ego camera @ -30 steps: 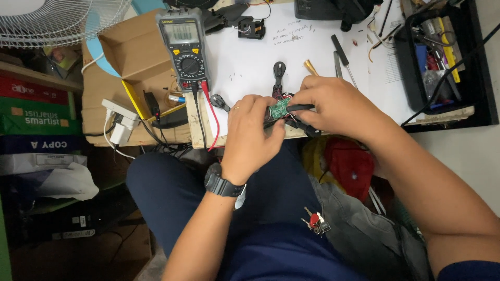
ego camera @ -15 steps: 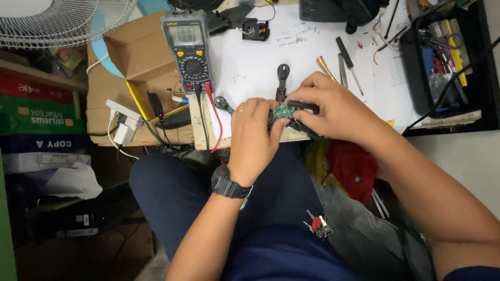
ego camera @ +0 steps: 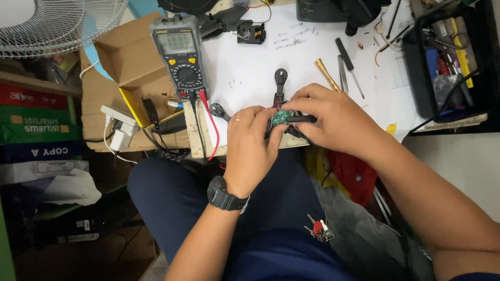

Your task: The person holds a small black drone and uses a black pen-like tool to manipulate the wires and components on the central circuit board. The person rotates the drone to access different sides of the electronics while working at a cluttered desk.

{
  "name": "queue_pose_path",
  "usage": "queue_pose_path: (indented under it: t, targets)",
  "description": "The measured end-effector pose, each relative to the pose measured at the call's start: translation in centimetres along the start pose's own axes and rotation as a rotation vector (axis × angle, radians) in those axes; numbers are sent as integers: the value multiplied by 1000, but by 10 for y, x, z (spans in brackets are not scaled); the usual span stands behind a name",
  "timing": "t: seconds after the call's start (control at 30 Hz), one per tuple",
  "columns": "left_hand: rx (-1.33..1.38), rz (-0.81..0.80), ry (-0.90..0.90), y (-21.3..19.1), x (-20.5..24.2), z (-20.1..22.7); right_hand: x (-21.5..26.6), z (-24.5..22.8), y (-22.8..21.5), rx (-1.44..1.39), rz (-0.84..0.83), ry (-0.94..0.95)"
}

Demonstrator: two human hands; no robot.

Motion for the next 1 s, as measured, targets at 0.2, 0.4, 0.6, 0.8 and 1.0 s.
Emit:
queue_pose_path:
  t: [0.2, 0.4, 0.6, 0.8, 1.0]
  targets:
    - [10, -9, 10, -1, 0, 0, -3, -6, 0, 48, 24, -24]
    - [46, -65, 19, -6, 3, -2, -3, -6, -3, 70, -9, -23]
    - [62, -71, -26, -7, 1, 3, -4, 3, 4, 72, -19, -16]
    - [55, -90, -16, -7, 1, -2, -6, 3, 2, 64, -35, -6]
    - [52, -90, -22, -5, 2, -2, -2, 2, 2, 26, -43, 6]
Point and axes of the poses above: each hand's wrist, its own x-axis away from the middle knuckle, its own y-axis out of the palm, z = x × y, the point moved 1 cm from there along -x, towards the middle knuckle, and after that the axes turned 13 degrees about -z, right-handed, at the moved point
